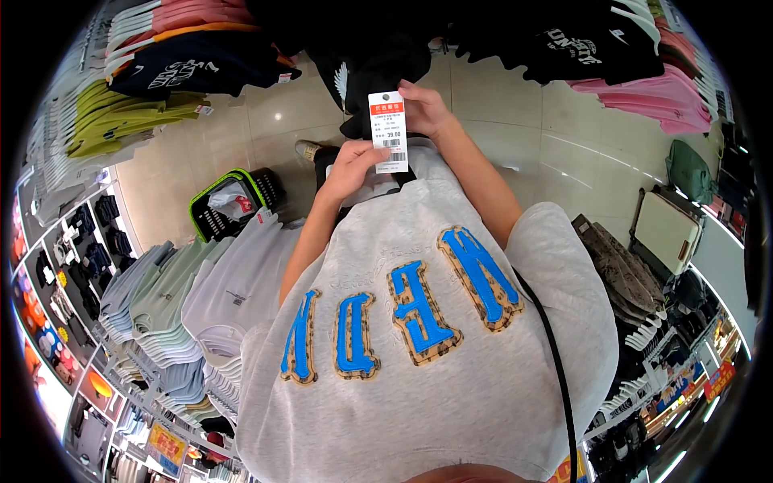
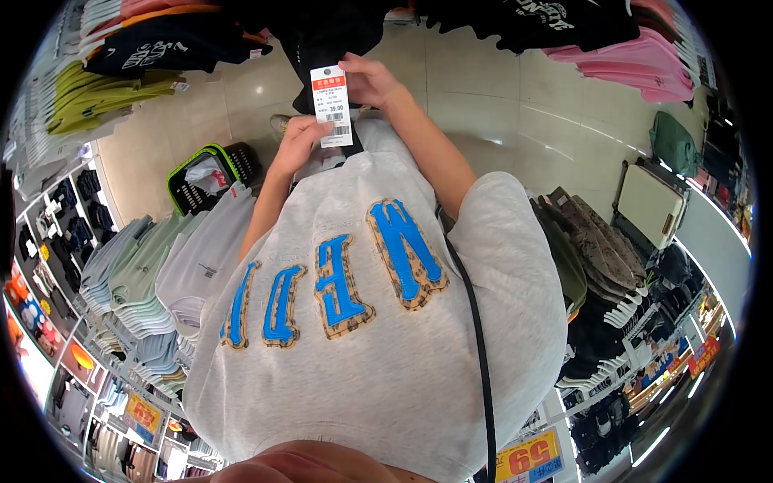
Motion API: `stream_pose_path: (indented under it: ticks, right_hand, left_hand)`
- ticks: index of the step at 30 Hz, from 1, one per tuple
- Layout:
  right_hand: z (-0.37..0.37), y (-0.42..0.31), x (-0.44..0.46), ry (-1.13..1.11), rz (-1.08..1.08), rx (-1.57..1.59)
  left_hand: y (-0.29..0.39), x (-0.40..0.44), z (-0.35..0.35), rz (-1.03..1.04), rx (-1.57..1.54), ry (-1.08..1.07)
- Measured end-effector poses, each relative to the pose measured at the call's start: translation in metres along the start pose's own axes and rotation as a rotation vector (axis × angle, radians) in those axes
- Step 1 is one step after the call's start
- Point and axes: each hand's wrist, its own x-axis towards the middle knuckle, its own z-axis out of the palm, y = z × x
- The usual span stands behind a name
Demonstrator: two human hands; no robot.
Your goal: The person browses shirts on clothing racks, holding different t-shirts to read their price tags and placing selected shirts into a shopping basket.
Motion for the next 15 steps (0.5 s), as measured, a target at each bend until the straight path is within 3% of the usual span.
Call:
stream_pose_path:
  ticks: [15]
  right_hand:
    - [0.0049, -0.0035, -0.0024, -0.058, -0.012, 0.008]
  left_hand:
    - [0.0034, 0.0039, -0.0014, -0.043, -0.014, -0.004]
